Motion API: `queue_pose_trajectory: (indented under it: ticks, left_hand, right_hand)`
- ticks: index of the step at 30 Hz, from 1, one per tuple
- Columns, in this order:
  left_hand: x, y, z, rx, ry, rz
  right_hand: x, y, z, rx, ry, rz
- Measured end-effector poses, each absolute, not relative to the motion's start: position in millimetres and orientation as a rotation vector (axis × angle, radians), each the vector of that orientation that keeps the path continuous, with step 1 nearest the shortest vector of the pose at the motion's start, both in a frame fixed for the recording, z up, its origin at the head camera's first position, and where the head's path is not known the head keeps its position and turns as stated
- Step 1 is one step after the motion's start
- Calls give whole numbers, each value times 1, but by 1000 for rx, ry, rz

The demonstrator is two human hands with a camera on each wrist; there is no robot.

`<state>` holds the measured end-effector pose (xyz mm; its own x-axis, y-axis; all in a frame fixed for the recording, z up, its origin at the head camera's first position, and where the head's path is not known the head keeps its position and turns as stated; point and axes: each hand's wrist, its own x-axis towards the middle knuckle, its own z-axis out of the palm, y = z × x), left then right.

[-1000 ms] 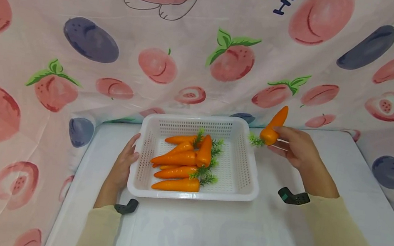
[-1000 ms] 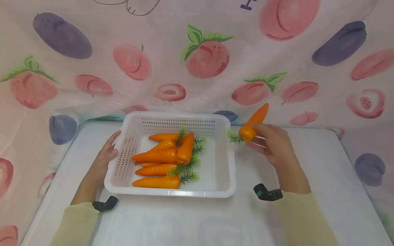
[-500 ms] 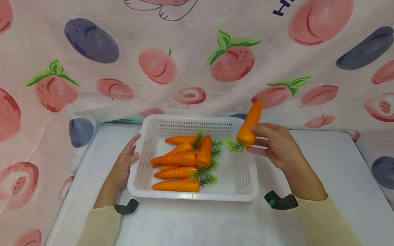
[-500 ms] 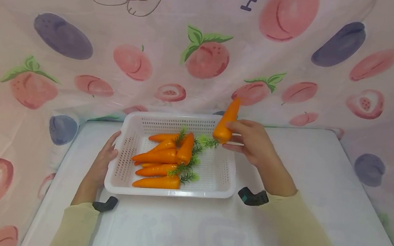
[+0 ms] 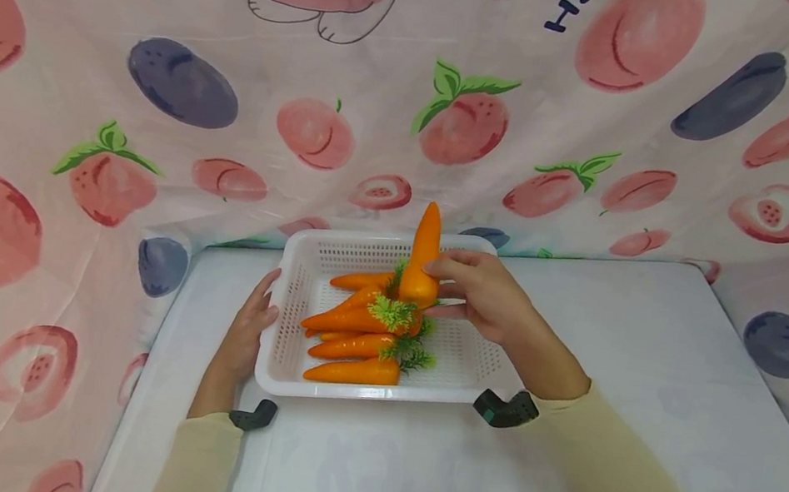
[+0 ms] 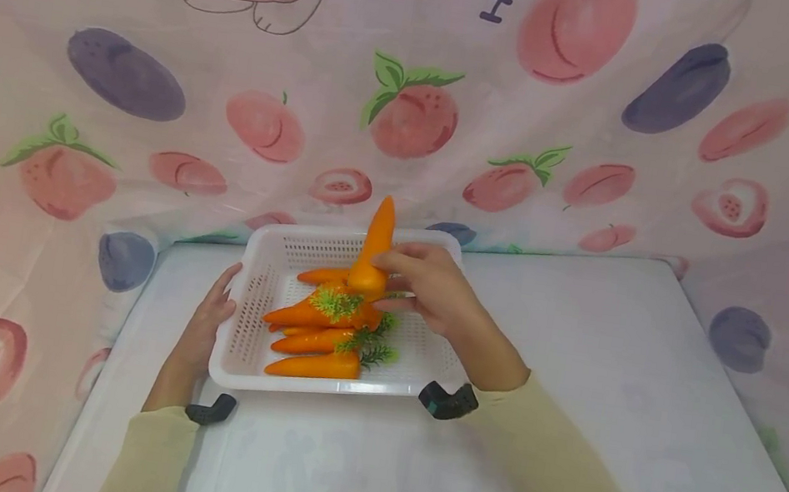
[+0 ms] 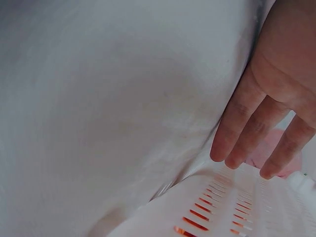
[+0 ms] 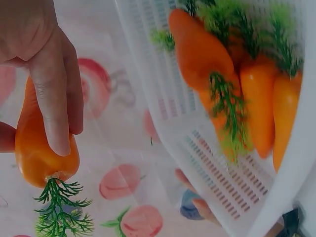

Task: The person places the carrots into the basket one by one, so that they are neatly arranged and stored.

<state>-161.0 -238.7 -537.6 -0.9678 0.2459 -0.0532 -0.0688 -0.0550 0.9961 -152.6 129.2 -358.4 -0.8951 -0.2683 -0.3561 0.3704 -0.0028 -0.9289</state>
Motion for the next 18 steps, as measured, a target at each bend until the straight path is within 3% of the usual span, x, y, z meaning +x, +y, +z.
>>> queue_pose_trajectory:
  ticks: [18]
  left_hand:
    - [-160, -238, -536, 165, 2012, 2108]
  right_hand:
    - [-149, 85, -367, 67, 1755, -1941]
